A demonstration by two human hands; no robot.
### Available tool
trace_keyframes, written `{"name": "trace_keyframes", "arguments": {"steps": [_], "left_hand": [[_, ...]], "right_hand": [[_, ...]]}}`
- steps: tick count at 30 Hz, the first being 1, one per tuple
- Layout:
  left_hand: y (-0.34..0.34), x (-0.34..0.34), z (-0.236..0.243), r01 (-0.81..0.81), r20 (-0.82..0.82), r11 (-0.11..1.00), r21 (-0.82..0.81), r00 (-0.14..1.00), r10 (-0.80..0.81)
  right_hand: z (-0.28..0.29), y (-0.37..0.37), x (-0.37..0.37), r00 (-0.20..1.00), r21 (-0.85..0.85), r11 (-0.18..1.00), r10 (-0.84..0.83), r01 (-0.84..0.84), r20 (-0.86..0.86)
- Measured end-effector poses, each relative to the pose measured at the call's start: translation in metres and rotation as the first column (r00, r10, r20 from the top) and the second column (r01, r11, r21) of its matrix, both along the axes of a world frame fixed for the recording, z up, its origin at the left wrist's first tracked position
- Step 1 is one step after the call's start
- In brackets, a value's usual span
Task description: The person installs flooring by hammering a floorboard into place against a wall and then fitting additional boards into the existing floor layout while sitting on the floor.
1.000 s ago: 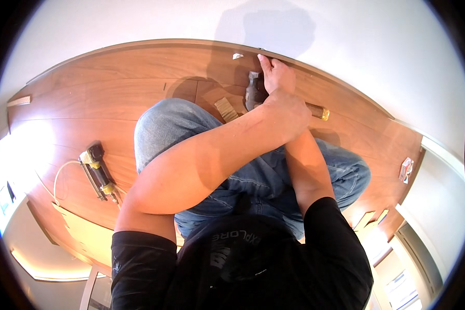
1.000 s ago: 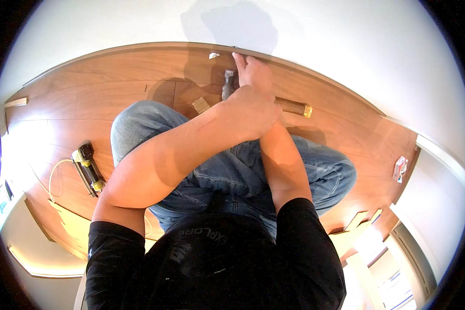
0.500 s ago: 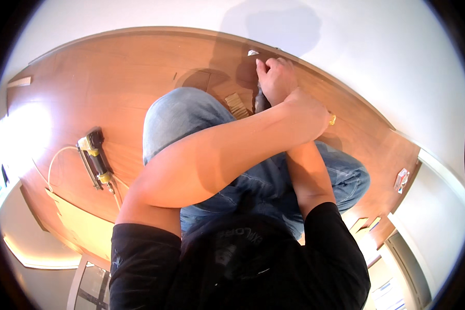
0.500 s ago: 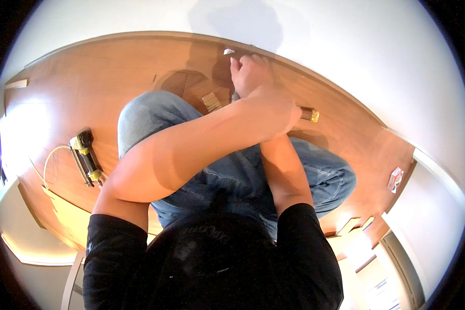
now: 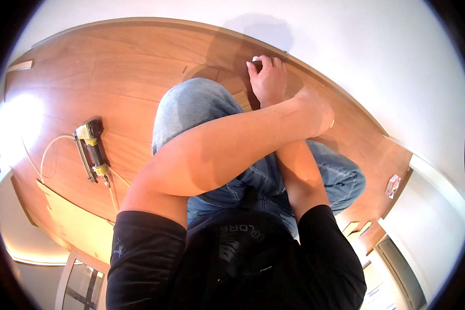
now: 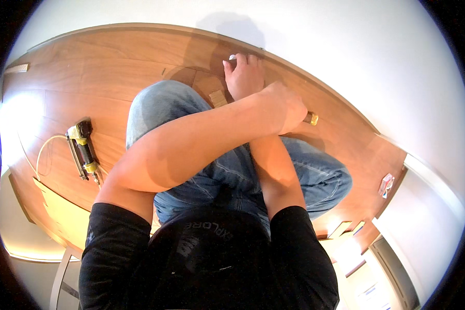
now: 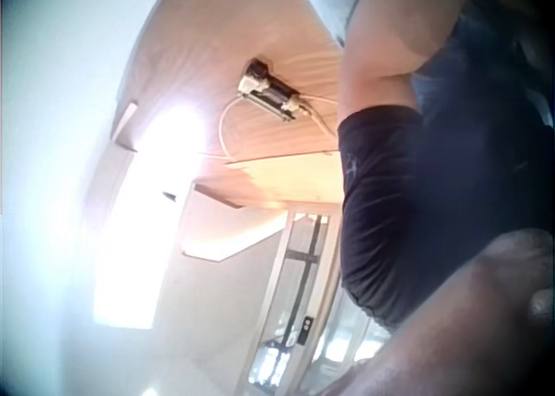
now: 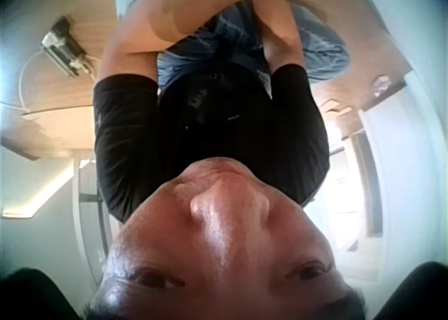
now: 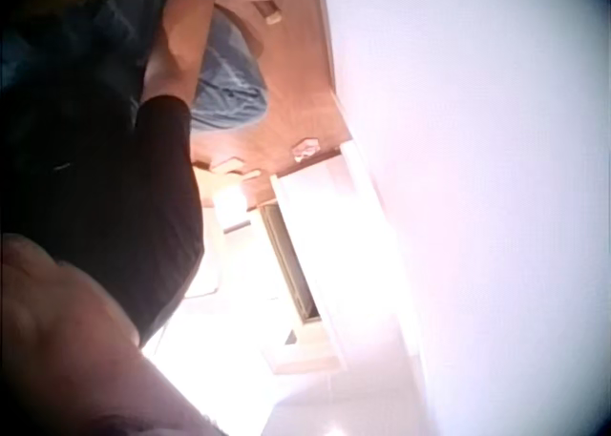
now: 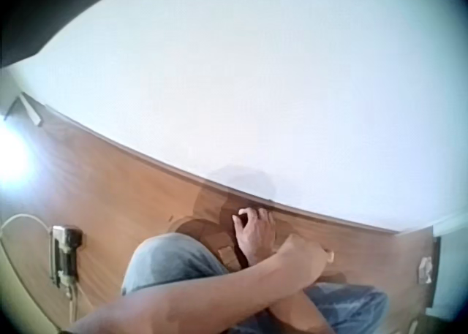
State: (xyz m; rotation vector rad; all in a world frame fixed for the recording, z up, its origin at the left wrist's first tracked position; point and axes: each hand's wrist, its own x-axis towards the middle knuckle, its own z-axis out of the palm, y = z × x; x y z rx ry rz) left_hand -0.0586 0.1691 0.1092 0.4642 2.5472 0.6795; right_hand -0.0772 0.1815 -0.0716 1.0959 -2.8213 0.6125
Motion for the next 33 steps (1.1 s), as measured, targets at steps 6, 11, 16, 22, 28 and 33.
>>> {"name": "trace_keyframes", "arguments": {"steps": [6,11,16,22,28,33], "left_hand": [[-0.002,-0.001,0.000,-0.046,0.059,0.998,0.041,0.997,0.043],[-0.006,0.001,0.000,-0.031,0.014,0.999,0.013,0.999,0.031],[-0.003,0.003,0.000,-0.024,-0.037,1.000,-0.019,0.999,0.023],[-0.004,0.000,0.000,-0.015,0.025,0.999,-0.037,1.000,0.016],[-0.001,0.000,-0.012,-0.065,0.054,0.997,0.038,0.997,0.063],[-0.002,-0.003,-0.011,-0.121,0.044,0.993,0.016,0.992,0.120]], "right_hand": [[-0.007,-0.010,-0.006,0.989,-0.012,0.992,-0.124,0.125,0.078],[-0.013,-0.007,-0.014,0.987,-0.040,0.993,-0.105,0.110,0.119],[-0.012,-0.002,-0.012,0.985,-0.124,0.987,-0.080,0.099,0.151],[-0.004,-0.003,-0.009,0.977,-0.003,0.994,-0.103,0.105,0.185],[-0.006,-0.002,-0.013,0.997,-0.063,0.998,-0.006,0.011,0.078],[-0.010,-0.004,-0.014,0.972,0.047,0.996,-0.079,0.070,0.219]]}}
